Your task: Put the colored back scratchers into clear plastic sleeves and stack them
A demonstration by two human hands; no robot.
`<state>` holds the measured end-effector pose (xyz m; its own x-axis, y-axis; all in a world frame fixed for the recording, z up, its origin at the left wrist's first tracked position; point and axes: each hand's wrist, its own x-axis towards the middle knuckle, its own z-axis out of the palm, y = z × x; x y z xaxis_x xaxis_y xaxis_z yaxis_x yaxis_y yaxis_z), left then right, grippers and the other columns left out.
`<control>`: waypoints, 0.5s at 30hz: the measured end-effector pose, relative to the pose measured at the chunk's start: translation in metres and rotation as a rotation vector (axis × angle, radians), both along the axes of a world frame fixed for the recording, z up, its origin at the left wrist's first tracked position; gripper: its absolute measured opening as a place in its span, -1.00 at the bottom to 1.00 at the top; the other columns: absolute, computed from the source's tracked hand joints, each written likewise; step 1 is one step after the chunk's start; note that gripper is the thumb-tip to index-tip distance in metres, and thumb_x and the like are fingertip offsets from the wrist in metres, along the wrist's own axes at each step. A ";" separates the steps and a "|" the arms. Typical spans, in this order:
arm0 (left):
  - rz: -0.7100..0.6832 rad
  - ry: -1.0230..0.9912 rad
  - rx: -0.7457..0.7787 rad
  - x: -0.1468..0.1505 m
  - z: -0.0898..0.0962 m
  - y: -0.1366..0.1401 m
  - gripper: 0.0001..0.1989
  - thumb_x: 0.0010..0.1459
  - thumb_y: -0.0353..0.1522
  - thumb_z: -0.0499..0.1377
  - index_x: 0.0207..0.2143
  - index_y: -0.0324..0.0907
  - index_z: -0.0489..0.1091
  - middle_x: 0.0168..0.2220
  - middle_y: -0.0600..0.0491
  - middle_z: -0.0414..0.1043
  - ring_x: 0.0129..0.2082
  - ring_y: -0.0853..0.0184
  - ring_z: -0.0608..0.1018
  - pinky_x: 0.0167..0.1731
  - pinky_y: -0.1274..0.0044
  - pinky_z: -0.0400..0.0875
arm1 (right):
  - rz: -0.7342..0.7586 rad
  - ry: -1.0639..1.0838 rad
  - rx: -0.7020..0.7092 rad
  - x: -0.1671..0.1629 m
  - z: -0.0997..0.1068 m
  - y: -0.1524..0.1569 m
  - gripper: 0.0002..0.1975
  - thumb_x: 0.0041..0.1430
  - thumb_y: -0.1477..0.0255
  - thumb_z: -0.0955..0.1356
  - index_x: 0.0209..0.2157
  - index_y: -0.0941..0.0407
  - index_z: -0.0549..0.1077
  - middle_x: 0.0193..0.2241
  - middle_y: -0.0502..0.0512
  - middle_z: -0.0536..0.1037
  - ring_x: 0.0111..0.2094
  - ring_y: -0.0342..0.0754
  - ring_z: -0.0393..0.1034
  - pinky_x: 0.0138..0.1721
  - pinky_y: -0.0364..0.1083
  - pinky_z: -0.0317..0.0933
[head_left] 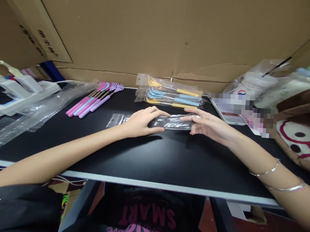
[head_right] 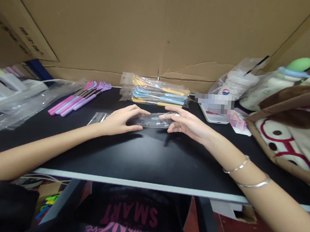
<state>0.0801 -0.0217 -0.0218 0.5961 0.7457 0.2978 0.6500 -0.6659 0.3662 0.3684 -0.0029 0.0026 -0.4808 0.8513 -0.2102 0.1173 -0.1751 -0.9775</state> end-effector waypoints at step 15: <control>0.001 0.059 0.014 -0.018 0.015 0.002 -0.59 0.31 -0.14 0.16 0.18 0.03 0.38 -0.22 0.11 0.49 -0.27 0.34 0.54 -0.34 0.57 0.25 | -0.043 -0.112 0.104 0.002 0.002 0.004 -0.57 0.22 0.24 0.40 0.10 0.04 0.43 0.00 0.20 0.57 -0.37 -0.12 0.44 -0.35 -0.06 0.38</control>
